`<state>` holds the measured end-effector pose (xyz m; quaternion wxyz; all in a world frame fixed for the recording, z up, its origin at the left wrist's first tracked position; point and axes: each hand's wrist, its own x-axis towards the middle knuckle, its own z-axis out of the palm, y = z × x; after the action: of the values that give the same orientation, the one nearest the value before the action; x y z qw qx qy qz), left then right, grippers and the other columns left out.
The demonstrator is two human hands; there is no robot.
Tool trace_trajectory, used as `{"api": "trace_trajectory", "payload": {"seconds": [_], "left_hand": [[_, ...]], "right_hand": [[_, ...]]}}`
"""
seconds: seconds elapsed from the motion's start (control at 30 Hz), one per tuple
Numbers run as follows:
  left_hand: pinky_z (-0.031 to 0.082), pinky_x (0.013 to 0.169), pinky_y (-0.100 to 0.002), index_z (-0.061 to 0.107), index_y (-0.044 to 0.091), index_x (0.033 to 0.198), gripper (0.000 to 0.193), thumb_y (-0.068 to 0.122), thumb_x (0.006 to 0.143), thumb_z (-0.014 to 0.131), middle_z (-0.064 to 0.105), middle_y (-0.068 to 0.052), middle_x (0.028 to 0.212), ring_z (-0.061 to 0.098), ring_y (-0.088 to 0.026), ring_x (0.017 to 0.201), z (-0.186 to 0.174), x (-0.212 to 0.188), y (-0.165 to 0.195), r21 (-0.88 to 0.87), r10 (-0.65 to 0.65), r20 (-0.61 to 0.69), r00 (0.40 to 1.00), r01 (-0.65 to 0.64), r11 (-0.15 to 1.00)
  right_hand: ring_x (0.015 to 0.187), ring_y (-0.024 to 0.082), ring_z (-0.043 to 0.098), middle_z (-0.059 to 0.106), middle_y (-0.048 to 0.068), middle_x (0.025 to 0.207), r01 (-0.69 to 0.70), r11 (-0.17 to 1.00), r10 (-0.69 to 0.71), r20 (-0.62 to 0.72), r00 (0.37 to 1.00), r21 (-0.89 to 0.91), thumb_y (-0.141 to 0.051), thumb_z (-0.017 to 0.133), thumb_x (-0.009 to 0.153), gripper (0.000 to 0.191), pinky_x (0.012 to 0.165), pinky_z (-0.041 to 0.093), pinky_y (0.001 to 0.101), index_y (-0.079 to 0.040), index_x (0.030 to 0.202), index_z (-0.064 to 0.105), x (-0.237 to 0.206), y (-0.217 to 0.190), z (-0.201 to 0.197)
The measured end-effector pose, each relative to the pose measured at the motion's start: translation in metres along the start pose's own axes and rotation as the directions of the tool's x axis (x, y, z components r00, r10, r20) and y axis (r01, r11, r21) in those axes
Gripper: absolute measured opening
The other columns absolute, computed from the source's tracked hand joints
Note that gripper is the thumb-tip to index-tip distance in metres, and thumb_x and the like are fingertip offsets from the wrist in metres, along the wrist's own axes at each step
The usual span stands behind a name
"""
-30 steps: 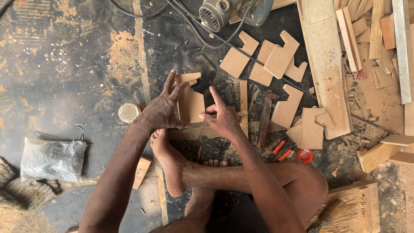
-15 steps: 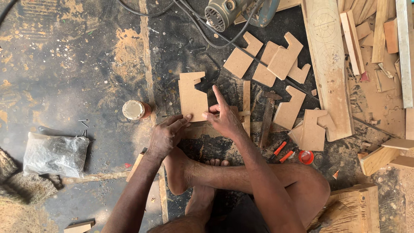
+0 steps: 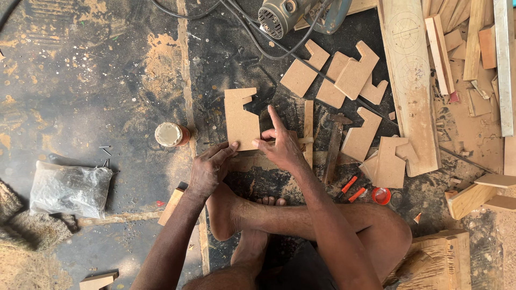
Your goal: The person sits on the floor and assembles small wooden pieces by nailing them together. They use a hammer to drive nails into the wood and pliers to trim the nail heads flush with the surface.
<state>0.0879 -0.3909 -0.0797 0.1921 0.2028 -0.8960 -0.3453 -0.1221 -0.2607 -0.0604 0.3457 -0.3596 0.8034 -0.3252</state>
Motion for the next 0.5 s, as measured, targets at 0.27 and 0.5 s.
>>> {"api": "trace_trajectory", "payload": {"seconds": [0.27, 0.5], "left_hand": [[0.056, 0.083, -0.04, 0.07, 0.017, 0.13, 0.039, 0.025, 0.093, 0.077, 0.077, -0.003, 0.109, 0.073, -0.021, 0.092, 0.011, -0.021, 0.016, 0.018, -0.254, -0.184, 0.95, 0.261, 0.965], [0.049, 0.084, -0.04, 0.08, 0.018, 0.108, 0.021, 0.032, 0.092, 0.078, 0.078, 0.004, 0.105, 0.07, -0.02, 0.093, 0.014, -0.016, 0.038, 0.062, -0.344, -0.306, 0.888, 0.379, 0.923]], "right_hand": [[0.103, 0.024, 0.075, 0.079, 0.012, 0.101, 0.016, 1.0, -0.016, -0.012, 1.0, 0.0, -0.042, 0.073, 0.09, 0.107, 0.105, 0.05, 0.0572, -0.01, 0.164, 0.003, -0.001, 0.0, 0.001], [0.105, 0.024, 0.074, 0.079, 0.012, 0.1, 0.027, 1.0, -0.027, -0.017, 0.999, -0.014, -0.041, 0.074, 0.09, 0.107, 0.106, 0.049, 0.056, -0.01, 0.164, 0.004, -0.002, -0.004, 0.003]]}}
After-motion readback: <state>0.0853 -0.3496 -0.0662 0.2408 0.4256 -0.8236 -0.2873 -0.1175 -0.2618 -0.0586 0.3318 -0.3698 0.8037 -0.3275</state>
